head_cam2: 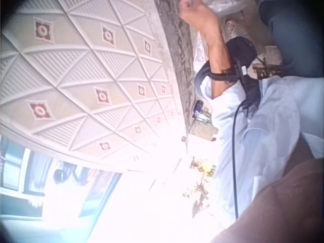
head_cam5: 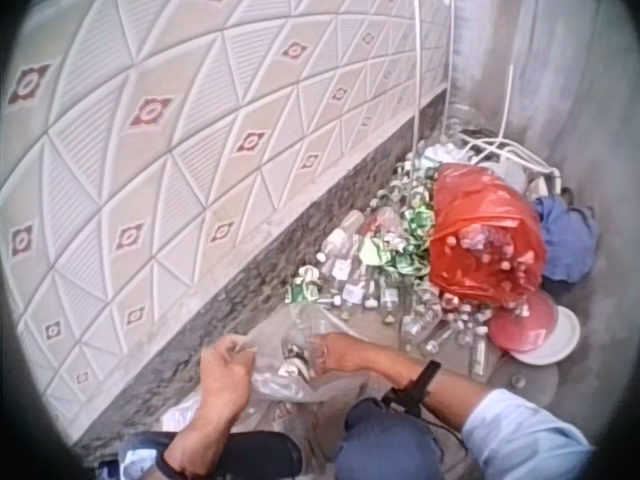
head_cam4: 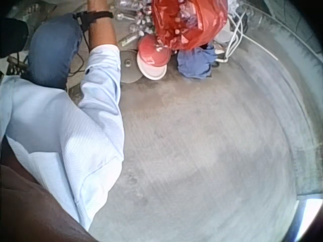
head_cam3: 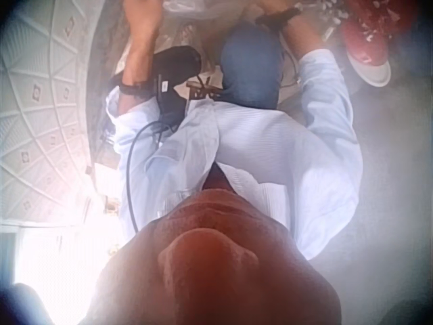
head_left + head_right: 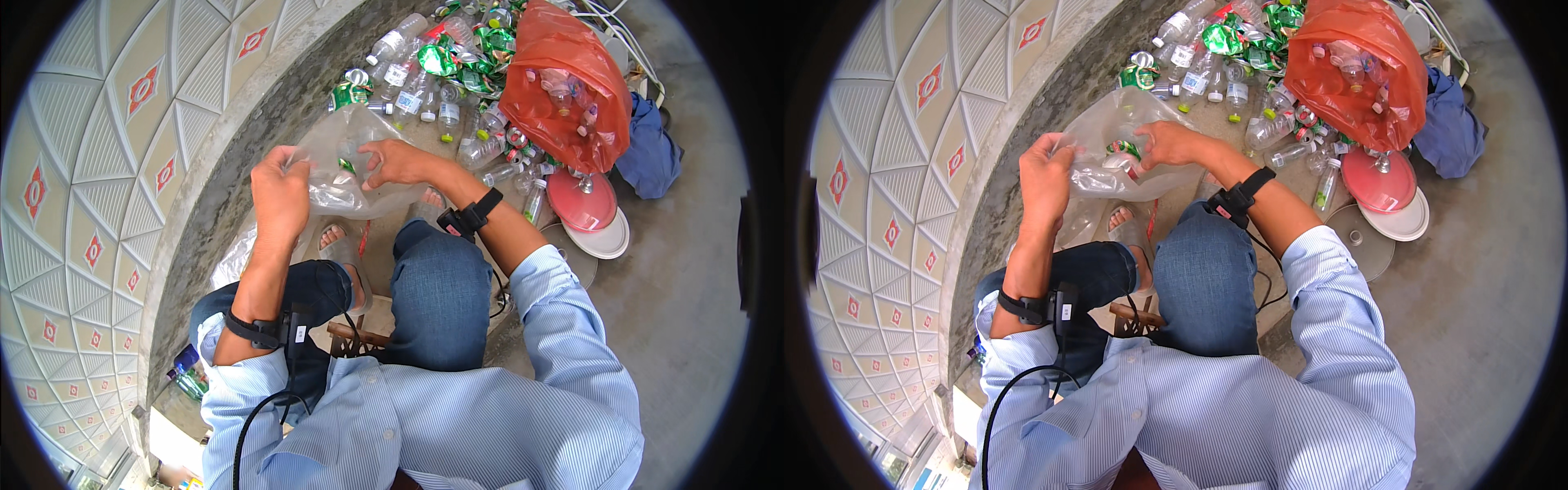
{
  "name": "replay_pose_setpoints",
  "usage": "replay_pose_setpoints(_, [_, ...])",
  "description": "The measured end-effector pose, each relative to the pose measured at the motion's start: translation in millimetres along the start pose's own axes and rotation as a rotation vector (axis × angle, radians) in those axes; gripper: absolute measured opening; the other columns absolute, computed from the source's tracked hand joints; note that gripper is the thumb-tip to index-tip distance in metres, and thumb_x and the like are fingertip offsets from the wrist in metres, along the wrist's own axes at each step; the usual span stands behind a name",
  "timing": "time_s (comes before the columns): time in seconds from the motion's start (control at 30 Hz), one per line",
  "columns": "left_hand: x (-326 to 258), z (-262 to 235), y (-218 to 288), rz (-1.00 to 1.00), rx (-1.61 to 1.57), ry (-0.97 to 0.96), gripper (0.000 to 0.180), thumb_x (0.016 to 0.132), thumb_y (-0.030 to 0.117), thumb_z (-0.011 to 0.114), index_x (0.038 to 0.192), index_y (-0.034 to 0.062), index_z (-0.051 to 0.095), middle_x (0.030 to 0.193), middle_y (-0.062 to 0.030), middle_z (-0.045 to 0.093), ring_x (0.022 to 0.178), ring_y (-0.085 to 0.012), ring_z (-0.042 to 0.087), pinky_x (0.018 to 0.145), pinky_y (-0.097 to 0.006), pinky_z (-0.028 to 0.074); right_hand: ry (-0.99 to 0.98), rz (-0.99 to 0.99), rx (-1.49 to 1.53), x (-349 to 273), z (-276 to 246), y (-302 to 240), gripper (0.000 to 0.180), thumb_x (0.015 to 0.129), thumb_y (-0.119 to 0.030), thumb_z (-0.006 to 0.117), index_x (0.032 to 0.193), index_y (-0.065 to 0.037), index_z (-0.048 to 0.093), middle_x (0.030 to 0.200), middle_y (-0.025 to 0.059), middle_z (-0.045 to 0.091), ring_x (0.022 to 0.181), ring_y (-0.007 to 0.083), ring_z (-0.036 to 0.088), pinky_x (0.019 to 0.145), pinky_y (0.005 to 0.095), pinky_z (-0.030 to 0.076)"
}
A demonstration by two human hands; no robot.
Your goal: The person sits on a low stool and sorts plastic bottles and aluminum cans from a pile on the floor into a clear plastic bag. The person picks up items one at a time and places them into the bag.
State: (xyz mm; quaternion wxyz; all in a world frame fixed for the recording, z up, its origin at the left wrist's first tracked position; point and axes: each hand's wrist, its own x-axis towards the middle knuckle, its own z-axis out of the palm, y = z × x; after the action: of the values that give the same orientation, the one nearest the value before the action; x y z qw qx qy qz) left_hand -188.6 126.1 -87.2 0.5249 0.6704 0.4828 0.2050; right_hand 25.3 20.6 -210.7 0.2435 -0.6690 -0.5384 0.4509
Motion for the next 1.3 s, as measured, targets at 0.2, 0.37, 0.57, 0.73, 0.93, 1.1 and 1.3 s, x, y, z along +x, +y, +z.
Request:
replay_pose_setpoints(0.2, [2.8,-9.5,1.6,-0.063,-0.017,0.038,0.016,0.083,0.004,0.059,0.092,-0.0048,0.069,0.078,-0.0091,0.071,0.070,-0.0129,0.059,0.067,-0.029,0.048,0.304,0.273,-0.140,-11.3,-5.9,10.5,0.069,0.072,-0.037,0.085,0.128,-0.004,0.064,0.112,0.0199,0.070,0.108,0.0371,0.066,0.094,0.0446,0.051])
replay_pose_setpoints(0.37, [9.6,-20.7,-2.1,-0.019,-0.041,0.074,0.020,0.080,-0.001,0.064,0.099,-0.0037,0.068,0.086,-0.0100,0.071,0.077,-0.0139,0.063,0.071,-0.028,0.050,0.620,0.362,-0.399,-27.6,6.0,25.6,0.054,0.077,-0.031,0.083,0.118,0.000,0.068,0.103,0.0195,0.072,0.095,0.0344,0.071,0.083,0.0421,0.055])
replay_pose_setpoints(0.57, [33.1,-55.6,10.5,0.059,-0.097,0.246,0.057,0.087,0.011,0.070,0.138,-0.0073,0.051,0.120,-0.0199,0.064,0.107,-0.0240,0.062,0.098,-0.034,0.047,-0.019,0.438,0.816,-14.4,3.2,32.7,0.036,0.088,-0.030,0.077,0.111,-0.004,0.070,0.098,0.0070,0.074,0.082,0.0157,0.072,0.069,0.0318,0.056])
replay_pose_setpoints(0.73, [17.4,-52.8,25.7,0.043,0.063,0.392,0.090,0.090,0.038,0.072,0.153,-0.0089,0.029,0.144,-0.0281,0.044,0.133,-0.0336,0.047,0.114,-0.041,0.035,0.062,0.414,0.916,-15.7,5.4,23.4,0.033,0.089,-0.026,0.077,0.113,-0.006,0.068,0.101,0.0054,0.075,0.086,0.0144,0.073,0.072,0.0307,0.057])
replay_pose_setpoints(0.93, [-9.8,-42.0,38.3,0.110,0.594,0.292,0.105,0.088,0.055,0.069,0.154,-0.0119,0.022,0.139,-0.0344,0.044,0.124,-0.0390,0.053,0.108,-0.044,0.040,0.141,0.421,1.073,-13.6,9.1,33.9,0.037,0.089,-0.023,0.077,0.120,-0.004,0.064,0.108,0.0087,0.074,0.092,0.0176,0.073,0.082,0.0322,0.058])
replay_pose_setpoints(1.1, [-6.5,-35.5,20.1,-0.203,0.261,-0.023,0.099,0.088,0.030,0.074,0.156,-0.0101,0.014,0.132,-0.0333,0.054,0.108,-0.0360,0.064,0.089,-0.038,0.054,0.039,0.308,1.323,-19.9,26.2,49.2,0.042,0.093,-0.011,0.072,0.131,-0.003,0.057,0.120,0.0131,0.071,0.104,0.0207,0.072,0.092,0.0344,0.057])
replay_pose_setpoints(1.3, [25.4,-33.9,-18.6,-0.317,-0.594,0.032,0.068,0.085,-0.013,0.047,0.150,-0.0074,0.027,0.120,-0.0276,0.062,0.113,-0.0410,0.065,0.089,-0.049,0.061,0.035,0.260,1.630,-32.1,36.9,75.0,0.046,0.094,-0.006,0.070,0.137,-0.004,0.052,0.123,0.0129,0.069,0.110,0.0204,0.069,0.092,0.0340,0.057])
